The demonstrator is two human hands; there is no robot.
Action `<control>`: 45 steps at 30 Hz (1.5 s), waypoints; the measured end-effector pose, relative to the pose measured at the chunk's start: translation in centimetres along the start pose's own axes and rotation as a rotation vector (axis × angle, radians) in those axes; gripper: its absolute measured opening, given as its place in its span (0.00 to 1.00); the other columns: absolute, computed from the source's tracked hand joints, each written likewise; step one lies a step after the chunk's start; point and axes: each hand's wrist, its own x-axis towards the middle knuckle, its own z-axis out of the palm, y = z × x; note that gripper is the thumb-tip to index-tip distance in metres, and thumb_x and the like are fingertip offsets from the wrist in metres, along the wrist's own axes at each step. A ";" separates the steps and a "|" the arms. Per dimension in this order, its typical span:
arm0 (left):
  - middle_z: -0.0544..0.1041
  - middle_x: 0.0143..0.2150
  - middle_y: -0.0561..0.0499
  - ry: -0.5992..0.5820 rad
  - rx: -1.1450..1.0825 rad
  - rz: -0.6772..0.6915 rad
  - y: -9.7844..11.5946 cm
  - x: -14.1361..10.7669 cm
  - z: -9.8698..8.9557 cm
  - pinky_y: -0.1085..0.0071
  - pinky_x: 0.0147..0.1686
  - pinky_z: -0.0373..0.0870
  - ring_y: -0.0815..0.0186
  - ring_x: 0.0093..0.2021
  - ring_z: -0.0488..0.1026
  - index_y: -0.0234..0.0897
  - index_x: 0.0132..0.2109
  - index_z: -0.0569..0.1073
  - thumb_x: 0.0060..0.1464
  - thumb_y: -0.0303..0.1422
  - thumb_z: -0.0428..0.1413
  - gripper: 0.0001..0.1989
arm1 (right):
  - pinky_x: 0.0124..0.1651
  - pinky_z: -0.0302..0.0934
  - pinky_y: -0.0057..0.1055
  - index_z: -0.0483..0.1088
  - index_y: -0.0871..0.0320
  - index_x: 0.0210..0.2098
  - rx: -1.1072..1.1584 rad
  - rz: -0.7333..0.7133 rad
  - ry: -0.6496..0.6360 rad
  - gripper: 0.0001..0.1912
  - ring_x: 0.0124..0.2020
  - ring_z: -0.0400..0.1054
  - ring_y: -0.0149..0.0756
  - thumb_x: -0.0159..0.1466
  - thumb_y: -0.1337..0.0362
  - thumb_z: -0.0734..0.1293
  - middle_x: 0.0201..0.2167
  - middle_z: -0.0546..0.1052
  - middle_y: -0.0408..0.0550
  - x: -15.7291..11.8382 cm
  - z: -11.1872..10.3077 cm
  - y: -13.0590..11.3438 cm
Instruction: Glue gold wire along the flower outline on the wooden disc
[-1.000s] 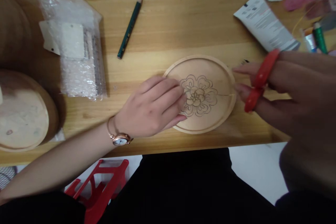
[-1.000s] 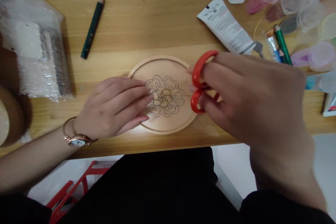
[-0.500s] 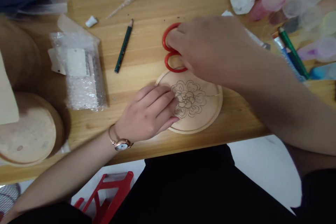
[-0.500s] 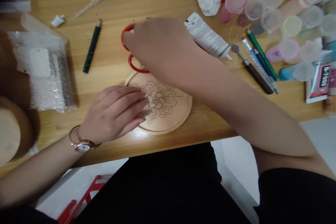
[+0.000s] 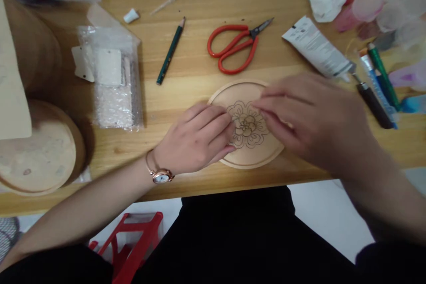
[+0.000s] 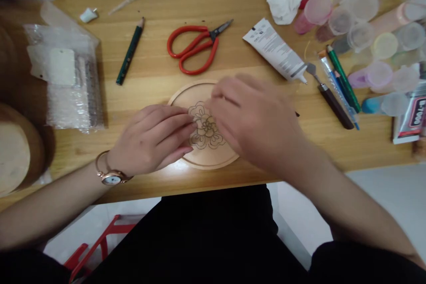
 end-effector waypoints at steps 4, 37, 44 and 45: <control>0.80 0.46 0.41 -0.014 0.020 0.008 0.0 0.0 -0.1 0.57 0.48 0.76 0.55 0.49 0.76 0.28 0.48 0.73 0.63 0.38 0.54 0.15 | 0.34 0.62 0.33 0.73 0.63 0.42 0.065 0.109 0.095 0.08 0.33 0.69 0.36 0.65 0.70 0.65 0.32 0.77 0.48 -3.3 1.1 -3.2; 0.79 0.48 0.42 0.022 -0.294 -0.214 -0.5 -0.3 0.0 0.57 0.52 0.74 0.57 0.51 0.76 0.35 0.48 0.74 0.62 0.33 0.54 0.09 | 0.31 0.59 0.34 0.73 0.65 0.48 0.086 0.331 0.045 0.14 0.30 0.68 0.37 0.67 0.66 0.62 0.27 0.75 0.47 -3.6 3.3 -6.8; 0.78 0.49 0.44 -0.018 -0.218 -0.178 -0.4 -0.4 0.2 0.56 0.52 0.73 0.57 0.53 0.74 0.37 0.49 0.73 0.63 0.35 0.53 0.11 | 0.32 0.59 0.33 0.72 0.63 0.48 0.107 0.339 0.028 0.13 0.31 0.69 0.37 0.68 0.65 0.61 0.28 0.75 0.46 -3.4 3.2 -6.7; 0.78 0.50 0.44 -0.020 -0.206 -0.175 -0.4 -0.4 0.2 0.56 0.52 0.73 0.57 0.53 0.74 0.37 0.50 0.73 0.63 0.35 0.53 0.11 | 0.32 0.58 0.32 0.72 0.63 0.48 0.105 0.341 0.029 0.13 0.31 0.69 0.36 0.68 0.65 0.61 0.28 0.75 0.46 -3.3 3.2 -6.7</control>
